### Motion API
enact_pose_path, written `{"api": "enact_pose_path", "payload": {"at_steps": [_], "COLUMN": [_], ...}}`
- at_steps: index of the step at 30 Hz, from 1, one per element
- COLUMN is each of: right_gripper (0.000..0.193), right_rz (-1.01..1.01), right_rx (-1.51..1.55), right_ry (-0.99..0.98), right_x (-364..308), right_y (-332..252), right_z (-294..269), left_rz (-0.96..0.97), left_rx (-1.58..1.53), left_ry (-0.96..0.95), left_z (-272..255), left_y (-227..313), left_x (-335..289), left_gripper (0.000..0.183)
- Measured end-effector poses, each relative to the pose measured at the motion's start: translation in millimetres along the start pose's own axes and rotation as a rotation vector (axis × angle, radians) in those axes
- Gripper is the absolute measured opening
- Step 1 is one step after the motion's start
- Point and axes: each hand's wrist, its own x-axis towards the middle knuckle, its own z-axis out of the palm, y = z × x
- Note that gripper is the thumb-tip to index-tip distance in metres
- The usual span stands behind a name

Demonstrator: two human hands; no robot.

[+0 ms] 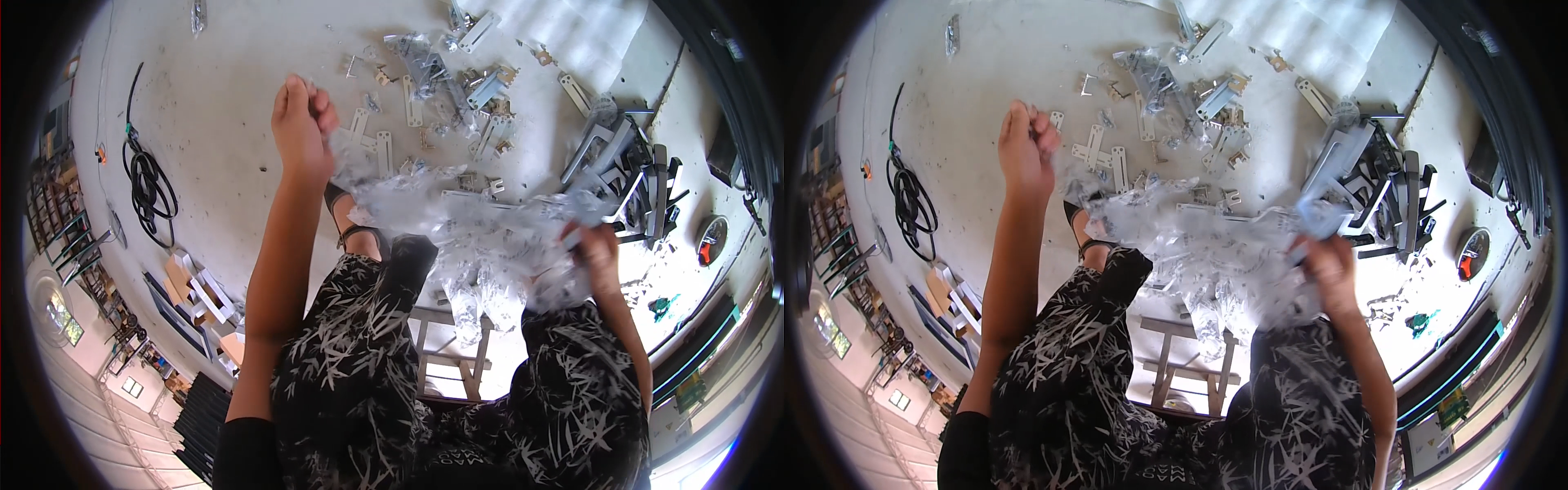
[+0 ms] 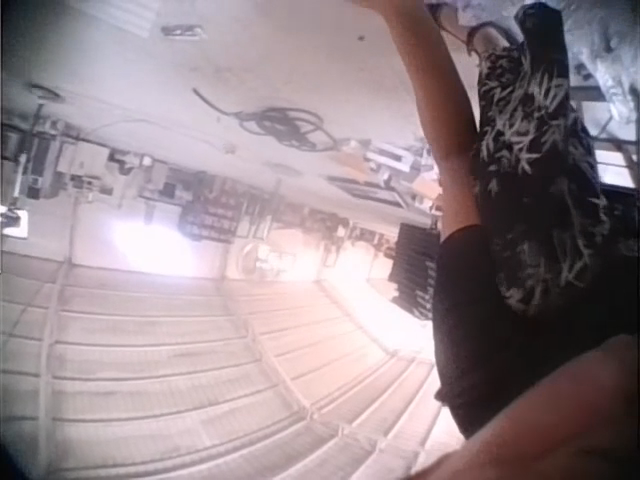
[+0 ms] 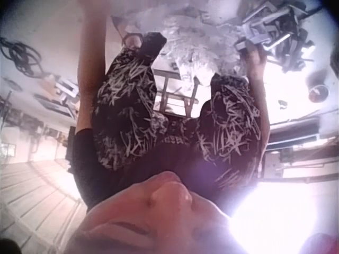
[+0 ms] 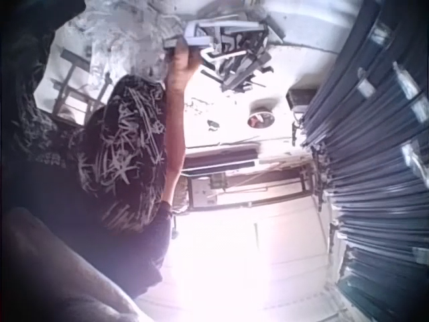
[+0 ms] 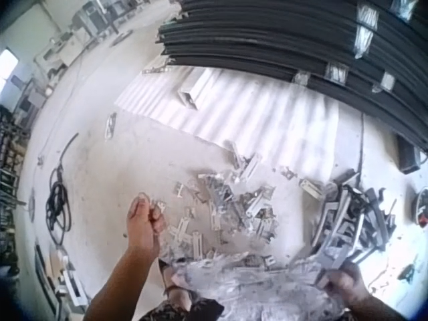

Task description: The person unwraps several metal brackets from individual plastic sleeves and places them into a larger metal assembly.

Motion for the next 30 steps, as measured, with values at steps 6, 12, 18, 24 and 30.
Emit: {"api": "enact_pose_path", "payload": {"at_steps": [6, 12, 18, 24, 30], "right_gripper": [0.042, 0.058, 0.037, 0.076, 0.093], "right_rz": [0.178, 0.402, 0.396, -0.037, 0.157], "right_rx": [0.309, -0.134, -0.081, -0.496, -0.877], "right_ry": [0.675, 0.542, 0.348, 0.198, 0.069], "right_x": [3, -27, -45, 7, 72], "right_y": [45, 84, 37, 4, 22], "right_z": [-78, -121, -70, -18, -1], "left_rz": [0.308, 0.476, 0.233, 0.666, 0.774], "left_rx": [1.509, 1.838, 1.879, 2.024, 1.792], "left_ry": [-0.314, -0.643, -0.894, -0.842, -0.725], "left_z": [-26, -23, -12, -24, -16], "left_y": [-52, -84, -94, -113, -130], "left_x": [-60, -81, -96, -105, -74], "left_gripper": [0.050, 0.105, 0.118, 0.082, 0.027]}}
